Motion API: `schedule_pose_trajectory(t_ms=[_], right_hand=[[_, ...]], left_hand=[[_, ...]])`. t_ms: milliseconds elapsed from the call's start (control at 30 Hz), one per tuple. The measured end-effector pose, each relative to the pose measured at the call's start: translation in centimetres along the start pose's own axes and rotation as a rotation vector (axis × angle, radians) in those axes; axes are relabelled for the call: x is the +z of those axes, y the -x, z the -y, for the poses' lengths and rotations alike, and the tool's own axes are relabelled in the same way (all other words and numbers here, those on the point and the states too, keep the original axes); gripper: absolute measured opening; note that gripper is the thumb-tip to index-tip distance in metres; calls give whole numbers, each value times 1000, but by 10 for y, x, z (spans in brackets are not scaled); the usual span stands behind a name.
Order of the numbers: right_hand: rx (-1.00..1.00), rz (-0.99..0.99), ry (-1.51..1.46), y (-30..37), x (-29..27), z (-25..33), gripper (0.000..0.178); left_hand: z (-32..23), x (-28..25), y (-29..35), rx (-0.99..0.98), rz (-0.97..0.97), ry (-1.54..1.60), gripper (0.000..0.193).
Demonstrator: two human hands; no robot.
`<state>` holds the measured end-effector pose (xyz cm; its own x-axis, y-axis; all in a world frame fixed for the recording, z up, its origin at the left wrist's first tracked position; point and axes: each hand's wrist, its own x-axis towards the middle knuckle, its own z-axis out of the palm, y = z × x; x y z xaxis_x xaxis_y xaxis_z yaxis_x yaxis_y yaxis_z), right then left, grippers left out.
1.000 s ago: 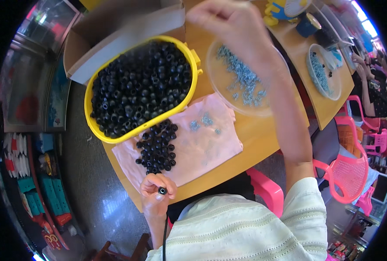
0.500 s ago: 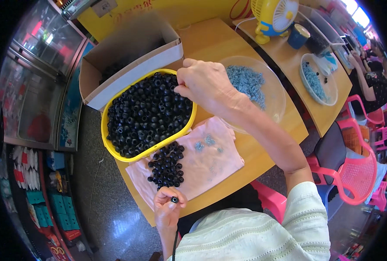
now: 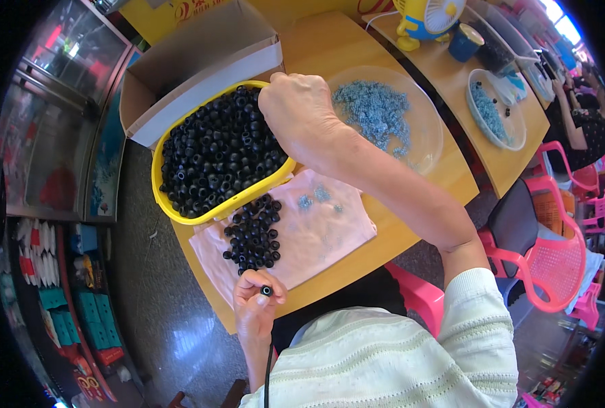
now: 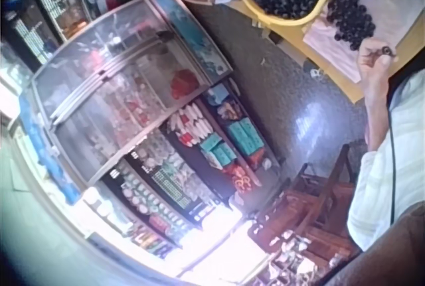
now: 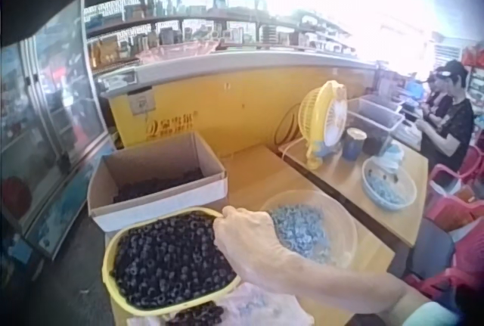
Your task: Manually assembling small plastic parts by inserting blue flower-shaped clips into black circular rings.
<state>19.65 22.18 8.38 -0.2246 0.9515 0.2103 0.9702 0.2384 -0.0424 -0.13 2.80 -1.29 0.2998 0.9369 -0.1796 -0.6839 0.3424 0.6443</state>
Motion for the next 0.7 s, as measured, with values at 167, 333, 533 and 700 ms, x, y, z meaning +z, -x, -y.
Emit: schedule_pose_trajectory(t_ms=[167, 333, 533, 700], right_hand=[[5, 97, 11, -1, 1, 3, 9], [-58, -27, -57, -3, 11, -3, 9], [-102, -287, -551, 20, -2, -10, 9], [-55, -41, -935, 103, -5, 30, 15]], left_hand=[[-2, 1, 6, 1, 10, -10, 20], [-1, 4, 10, 19, 5, -34, 20], [0, 6, 13, 57, 5, -38, 20], [-2, -1, 31, 97, -68, -31, 22]])
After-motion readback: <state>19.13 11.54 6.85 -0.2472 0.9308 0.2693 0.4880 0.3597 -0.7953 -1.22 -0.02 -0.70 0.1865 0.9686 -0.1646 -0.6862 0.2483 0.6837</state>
